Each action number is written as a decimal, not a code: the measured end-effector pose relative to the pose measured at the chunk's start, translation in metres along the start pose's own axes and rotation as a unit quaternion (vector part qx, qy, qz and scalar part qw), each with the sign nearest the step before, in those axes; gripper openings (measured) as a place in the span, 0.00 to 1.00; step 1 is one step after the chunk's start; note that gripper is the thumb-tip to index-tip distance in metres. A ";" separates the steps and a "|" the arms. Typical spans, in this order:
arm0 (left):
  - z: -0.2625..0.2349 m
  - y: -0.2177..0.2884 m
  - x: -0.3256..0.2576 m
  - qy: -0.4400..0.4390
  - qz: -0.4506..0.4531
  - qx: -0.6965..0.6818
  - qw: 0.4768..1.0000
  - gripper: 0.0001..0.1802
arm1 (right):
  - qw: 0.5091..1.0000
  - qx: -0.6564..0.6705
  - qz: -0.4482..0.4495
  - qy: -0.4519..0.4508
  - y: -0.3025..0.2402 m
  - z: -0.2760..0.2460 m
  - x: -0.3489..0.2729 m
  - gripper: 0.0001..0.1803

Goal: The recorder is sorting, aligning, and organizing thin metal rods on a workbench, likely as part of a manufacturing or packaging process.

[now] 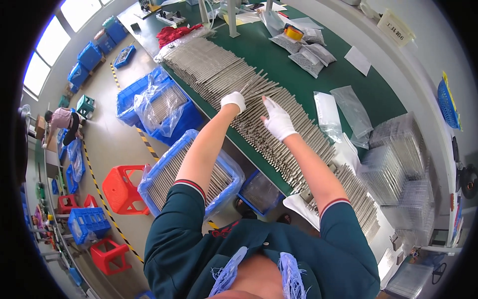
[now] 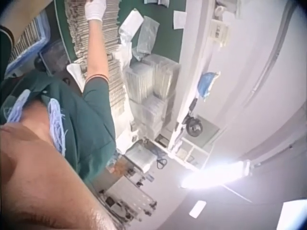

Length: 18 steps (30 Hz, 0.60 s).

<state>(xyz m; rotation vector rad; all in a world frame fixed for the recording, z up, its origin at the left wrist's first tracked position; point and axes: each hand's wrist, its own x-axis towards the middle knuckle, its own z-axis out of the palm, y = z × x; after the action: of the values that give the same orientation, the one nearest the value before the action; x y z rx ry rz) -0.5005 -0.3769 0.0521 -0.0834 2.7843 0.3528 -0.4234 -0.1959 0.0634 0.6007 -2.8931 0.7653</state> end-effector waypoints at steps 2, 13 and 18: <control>-0.004 0.002 -0.013 -0.016 0.029 0.010 0.999 0.17 | 0.994 -0.103 -0.042 -0.007 0.004 0.013 0.026 0.40; -0.007 0.005 -0.096 0.008 0.046 -0.206 0.977 0.30 | 0.924 -0.060 -0.378 0.002 0.022 0.026 0.087 0.21; 0.030 -0.019 -0.121 0.071 0.017 -0.696 0.714 0.37 | 0.948 0.026 -0.300 0.104 0.026 -0.003 0.086 0.14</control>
<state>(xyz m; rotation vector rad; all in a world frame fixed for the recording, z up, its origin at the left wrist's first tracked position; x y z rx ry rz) -0.3746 -0.3853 0.0604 -0.3976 1.9293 2.3795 -0.5127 -0.2039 0.0698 1.2394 -2.2996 0.7489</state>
